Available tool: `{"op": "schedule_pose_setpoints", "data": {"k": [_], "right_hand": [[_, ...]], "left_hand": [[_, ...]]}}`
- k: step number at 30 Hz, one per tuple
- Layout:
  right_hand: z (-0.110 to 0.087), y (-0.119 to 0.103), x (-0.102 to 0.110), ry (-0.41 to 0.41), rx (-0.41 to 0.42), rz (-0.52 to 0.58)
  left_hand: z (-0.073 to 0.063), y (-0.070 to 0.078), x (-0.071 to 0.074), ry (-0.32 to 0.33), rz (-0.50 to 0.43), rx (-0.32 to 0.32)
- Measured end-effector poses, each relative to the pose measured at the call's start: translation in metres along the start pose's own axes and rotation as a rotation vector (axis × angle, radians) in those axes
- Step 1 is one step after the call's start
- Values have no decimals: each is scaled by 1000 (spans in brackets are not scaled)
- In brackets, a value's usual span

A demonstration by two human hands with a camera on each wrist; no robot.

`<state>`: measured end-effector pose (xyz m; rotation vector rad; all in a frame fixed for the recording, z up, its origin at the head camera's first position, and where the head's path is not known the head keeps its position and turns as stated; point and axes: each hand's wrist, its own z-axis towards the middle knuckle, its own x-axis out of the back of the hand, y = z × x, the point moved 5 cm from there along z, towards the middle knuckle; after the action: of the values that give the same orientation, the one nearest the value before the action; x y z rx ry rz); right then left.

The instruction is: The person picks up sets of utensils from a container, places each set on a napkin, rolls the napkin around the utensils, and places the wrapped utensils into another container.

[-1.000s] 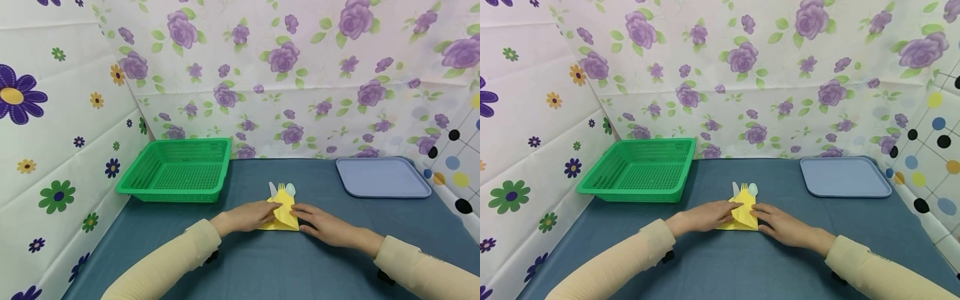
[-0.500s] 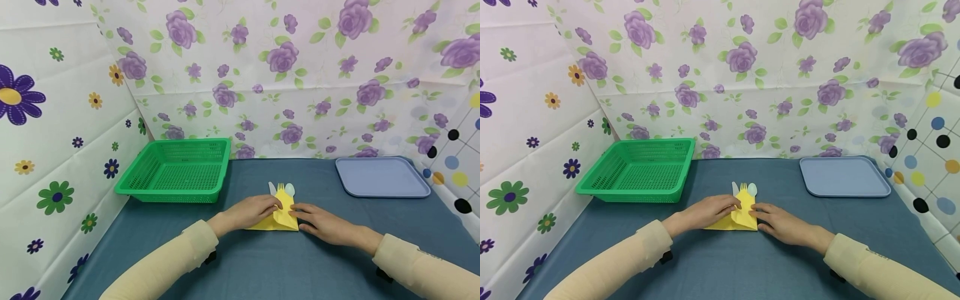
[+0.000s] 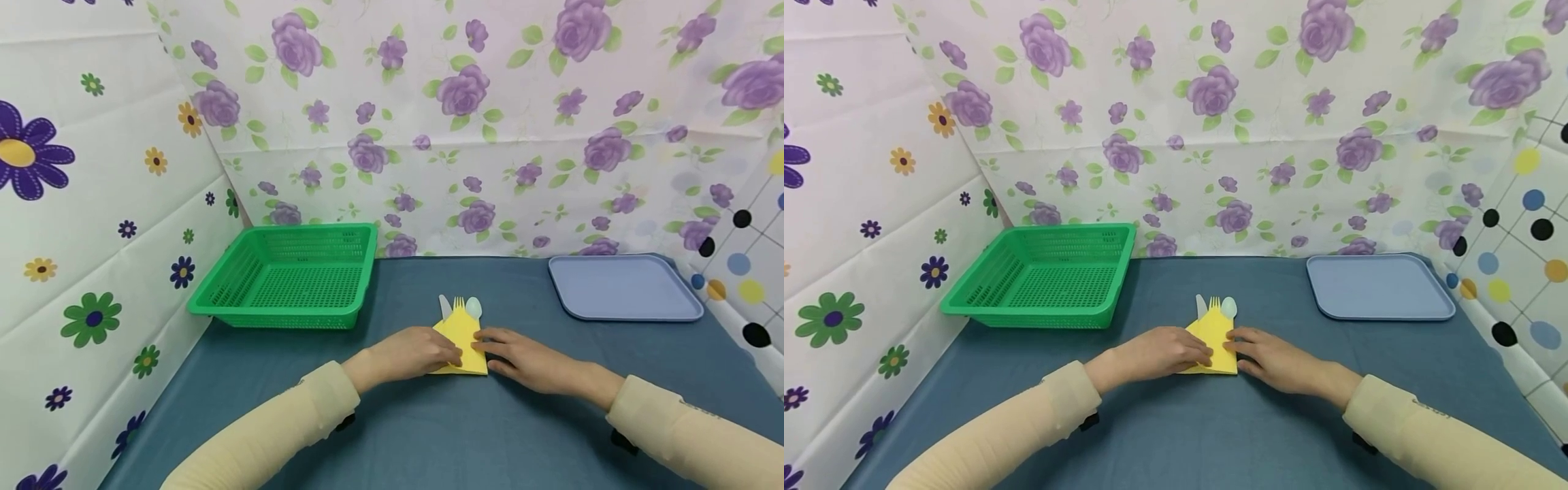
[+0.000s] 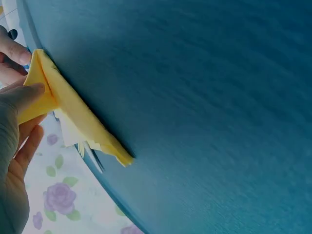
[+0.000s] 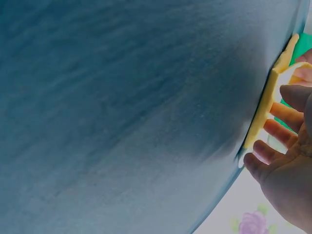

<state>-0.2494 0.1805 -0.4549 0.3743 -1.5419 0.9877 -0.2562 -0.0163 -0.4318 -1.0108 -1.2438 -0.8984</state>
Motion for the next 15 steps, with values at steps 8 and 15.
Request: {"op": "schedule_pose_setpoints", "data": {"k": [8, 15], "right_hand": [[7, -1, -1, -32, -72, 27], [13, 0, -1, -10, -68, 53]], "left_hand": [[-6, -2, -6, -68, -2, -1], [-8, -5, -8, -22, -77, -3]]}}
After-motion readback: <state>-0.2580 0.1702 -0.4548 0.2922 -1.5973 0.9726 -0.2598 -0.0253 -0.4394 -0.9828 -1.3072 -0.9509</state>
